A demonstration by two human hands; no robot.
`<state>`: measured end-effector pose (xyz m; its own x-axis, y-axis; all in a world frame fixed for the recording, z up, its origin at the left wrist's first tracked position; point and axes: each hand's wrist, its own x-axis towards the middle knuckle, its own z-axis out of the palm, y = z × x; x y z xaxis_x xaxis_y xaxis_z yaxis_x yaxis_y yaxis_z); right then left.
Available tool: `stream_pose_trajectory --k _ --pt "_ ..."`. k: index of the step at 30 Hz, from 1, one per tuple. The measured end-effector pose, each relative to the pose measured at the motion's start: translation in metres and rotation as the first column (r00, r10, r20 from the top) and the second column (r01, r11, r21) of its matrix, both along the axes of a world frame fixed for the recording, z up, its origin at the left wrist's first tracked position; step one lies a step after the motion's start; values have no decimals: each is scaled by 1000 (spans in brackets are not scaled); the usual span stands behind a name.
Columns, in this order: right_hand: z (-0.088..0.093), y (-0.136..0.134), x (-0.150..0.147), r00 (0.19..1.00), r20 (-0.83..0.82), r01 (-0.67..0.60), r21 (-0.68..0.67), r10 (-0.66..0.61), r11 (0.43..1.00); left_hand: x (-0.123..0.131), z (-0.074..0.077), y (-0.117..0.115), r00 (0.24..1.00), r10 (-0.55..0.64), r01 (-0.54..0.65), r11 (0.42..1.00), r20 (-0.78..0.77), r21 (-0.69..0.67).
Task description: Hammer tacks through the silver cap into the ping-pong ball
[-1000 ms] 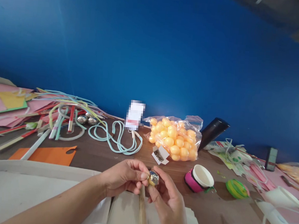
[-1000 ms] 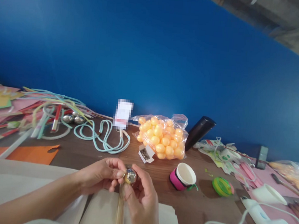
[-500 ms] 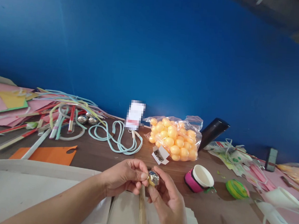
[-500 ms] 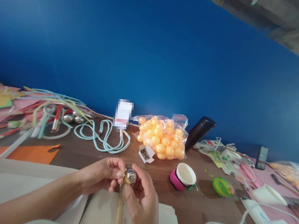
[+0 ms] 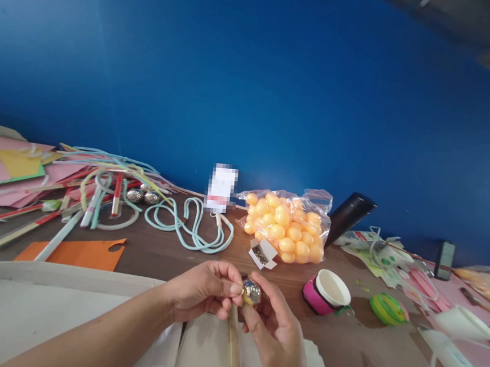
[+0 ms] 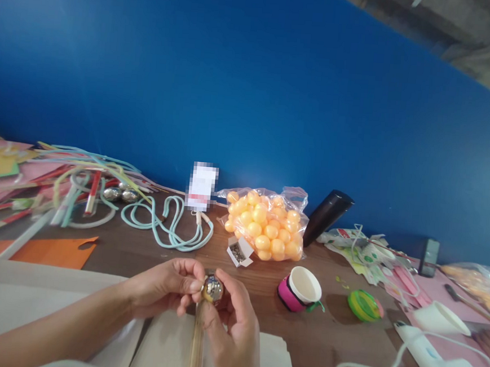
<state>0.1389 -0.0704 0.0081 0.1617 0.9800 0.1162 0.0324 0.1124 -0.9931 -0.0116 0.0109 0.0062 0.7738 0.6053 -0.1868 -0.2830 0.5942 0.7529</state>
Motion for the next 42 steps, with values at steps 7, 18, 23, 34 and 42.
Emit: stream_pose_trajectory --k 7,18,23,34,42 --pt "0 -2 0 1000 13 -14 7 14 1000 0 0 -1 1000 -4 4 1000 -1 1" --pt "-1 -2 1 998 55 -6 7 6 1000 0 0 0 1000 -12 13 1000 -5 10" --pt "2 -3 0 998 64 -9 25 8 1000 0 1 -1 1000 -9 9 1000 -11 7" --pt "4 -3 -1 994 108 11 79 -19 997 1 1 -2 1000 -17 18 999 -25 38" --pt "6 -3 0 991 132 -2 89 -10 996 1 5 -1 997 -4 8 998 -71 57"
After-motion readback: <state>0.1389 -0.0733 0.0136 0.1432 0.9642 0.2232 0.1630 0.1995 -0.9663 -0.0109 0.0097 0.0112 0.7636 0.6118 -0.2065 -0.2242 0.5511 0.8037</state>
